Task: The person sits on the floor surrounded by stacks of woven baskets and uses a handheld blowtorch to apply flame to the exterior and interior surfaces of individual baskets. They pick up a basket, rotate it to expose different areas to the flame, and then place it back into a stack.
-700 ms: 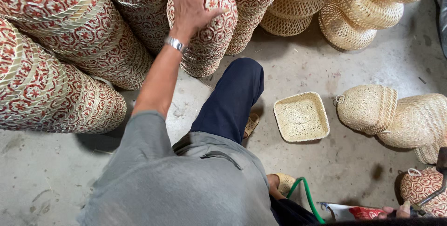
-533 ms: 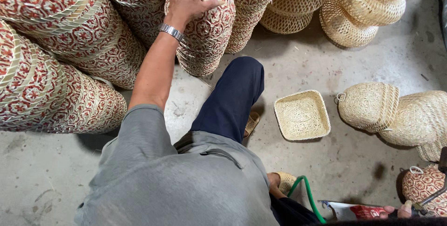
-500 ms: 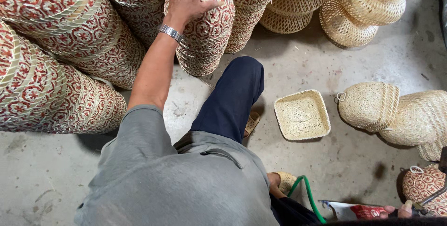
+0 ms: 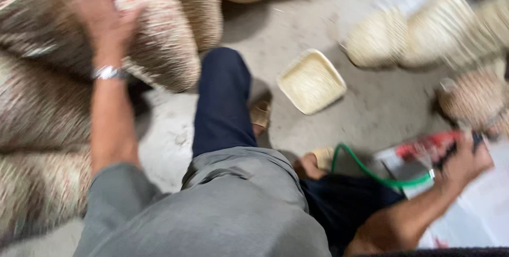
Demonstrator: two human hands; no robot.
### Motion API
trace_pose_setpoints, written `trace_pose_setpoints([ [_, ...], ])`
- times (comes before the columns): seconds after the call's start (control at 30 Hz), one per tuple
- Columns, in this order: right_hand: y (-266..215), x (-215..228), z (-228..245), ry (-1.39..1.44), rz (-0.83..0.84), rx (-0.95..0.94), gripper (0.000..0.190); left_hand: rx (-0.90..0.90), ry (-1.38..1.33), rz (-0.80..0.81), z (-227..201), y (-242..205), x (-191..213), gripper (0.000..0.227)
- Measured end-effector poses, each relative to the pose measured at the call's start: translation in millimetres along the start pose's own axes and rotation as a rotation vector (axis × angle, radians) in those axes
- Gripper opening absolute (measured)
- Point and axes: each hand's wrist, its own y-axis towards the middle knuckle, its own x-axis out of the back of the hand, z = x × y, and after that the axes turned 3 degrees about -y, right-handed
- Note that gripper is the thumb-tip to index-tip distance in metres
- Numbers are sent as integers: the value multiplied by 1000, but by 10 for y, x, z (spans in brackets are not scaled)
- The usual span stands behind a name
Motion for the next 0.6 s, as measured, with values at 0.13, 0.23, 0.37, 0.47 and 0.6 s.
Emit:
trace_pose_setpoints([
  [0.13, 3, 165, 22, 106, -167, -128, 25, -94, 9, -173, -195, -325, 96, 105],
  [0.23, -85, 62, 139, 220, -213, -61, 20, -263, 2, -295, -574, -409, -140, 92],
  [0.37, -159, -76, 220, 340, -239, -68, 17, -432, -328, -165, -1507, -755, -458, 84],
  [0.47, -135, -120, 224, 297, -249, -13, 15, -573, -501, 0, -2233, -1063, -585, 76],
  [0.6, -155, -171, 227, 288, -258, 2, 12, -647, -710, 393, -2916, -1422, -1111, 54],
])
